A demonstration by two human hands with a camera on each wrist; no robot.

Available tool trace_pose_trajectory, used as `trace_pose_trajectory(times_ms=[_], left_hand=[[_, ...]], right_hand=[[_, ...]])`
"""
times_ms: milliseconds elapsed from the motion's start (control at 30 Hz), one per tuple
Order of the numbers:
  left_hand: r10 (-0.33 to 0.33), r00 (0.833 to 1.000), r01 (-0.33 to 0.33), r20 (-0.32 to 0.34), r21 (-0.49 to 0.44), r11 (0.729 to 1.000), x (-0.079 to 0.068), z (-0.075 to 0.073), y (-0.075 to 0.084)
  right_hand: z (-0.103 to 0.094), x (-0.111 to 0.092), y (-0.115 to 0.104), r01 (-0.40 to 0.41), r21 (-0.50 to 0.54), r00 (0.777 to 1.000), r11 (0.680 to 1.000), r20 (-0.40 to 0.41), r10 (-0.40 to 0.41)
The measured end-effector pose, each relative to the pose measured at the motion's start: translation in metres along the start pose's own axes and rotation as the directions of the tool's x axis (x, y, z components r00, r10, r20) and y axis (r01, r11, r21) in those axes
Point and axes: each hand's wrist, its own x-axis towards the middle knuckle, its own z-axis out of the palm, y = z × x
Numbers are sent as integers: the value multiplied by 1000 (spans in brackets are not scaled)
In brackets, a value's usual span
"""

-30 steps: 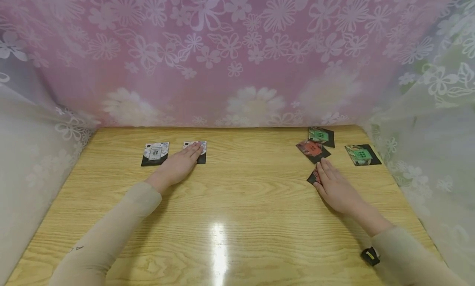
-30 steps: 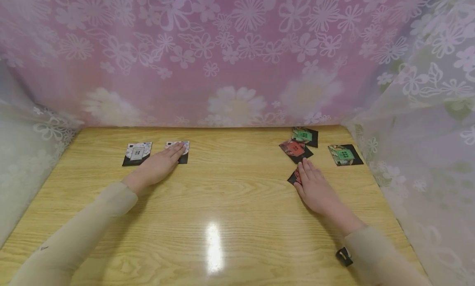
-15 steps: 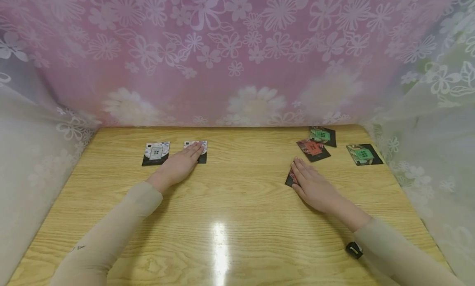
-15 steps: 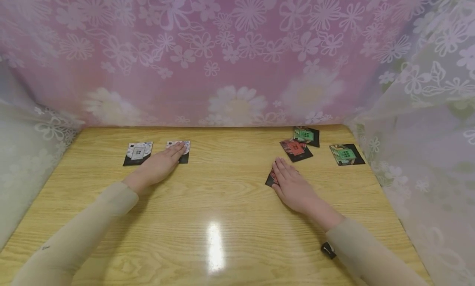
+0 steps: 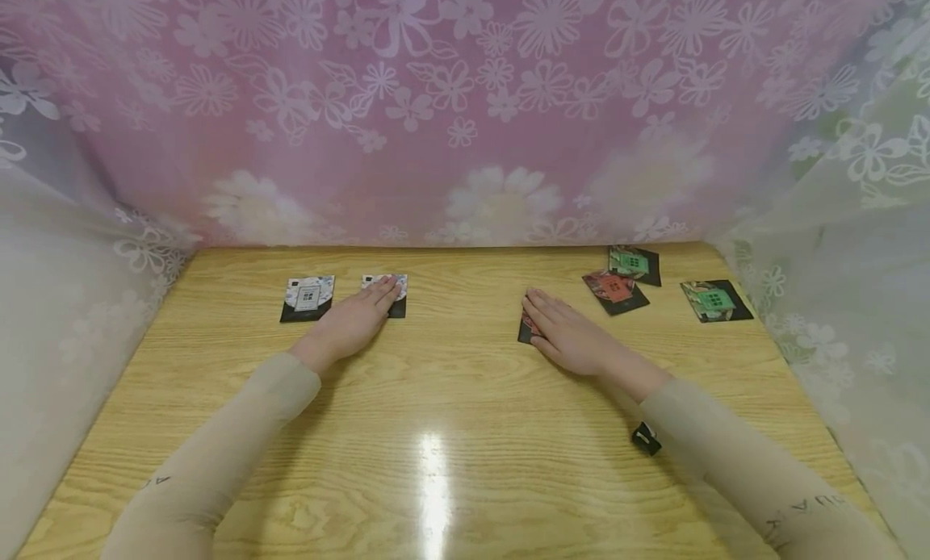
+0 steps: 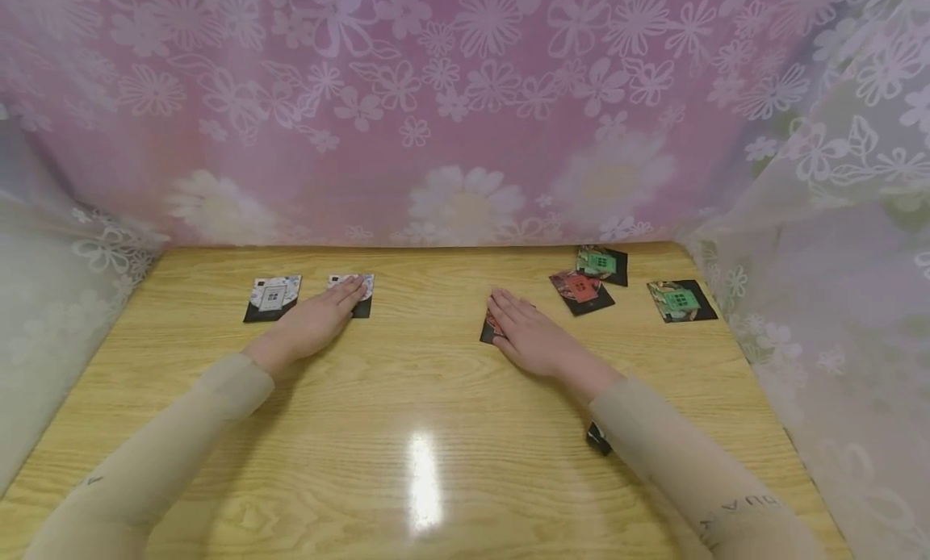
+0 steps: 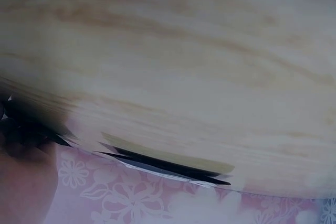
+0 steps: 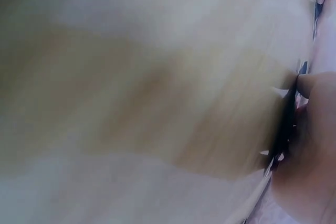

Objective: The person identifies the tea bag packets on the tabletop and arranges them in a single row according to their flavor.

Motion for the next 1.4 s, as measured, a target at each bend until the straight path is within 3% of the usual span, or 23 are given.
trace_pose_trajectory(times_ms=[400,833,1133,1400], left_hand=[[14,1000,-15,-20,-17,1000,-1,0,-2],[-4,1000,3,-29,-35,999,-2,-3,1],[-8,1000,7,-29,-23,1000,0,-1,1],[-10,1000,10,-28,-22,1000,0,-2,1]], right_hand=[[-2,63,-13,56,-20,993,998,100,-54],[-5,119,-46,111,-72,984,991,151,-99],[1,141,-59,110,-92,984,990,152,-95],[2,147,-61,127,-55,987,990,105,-120]])
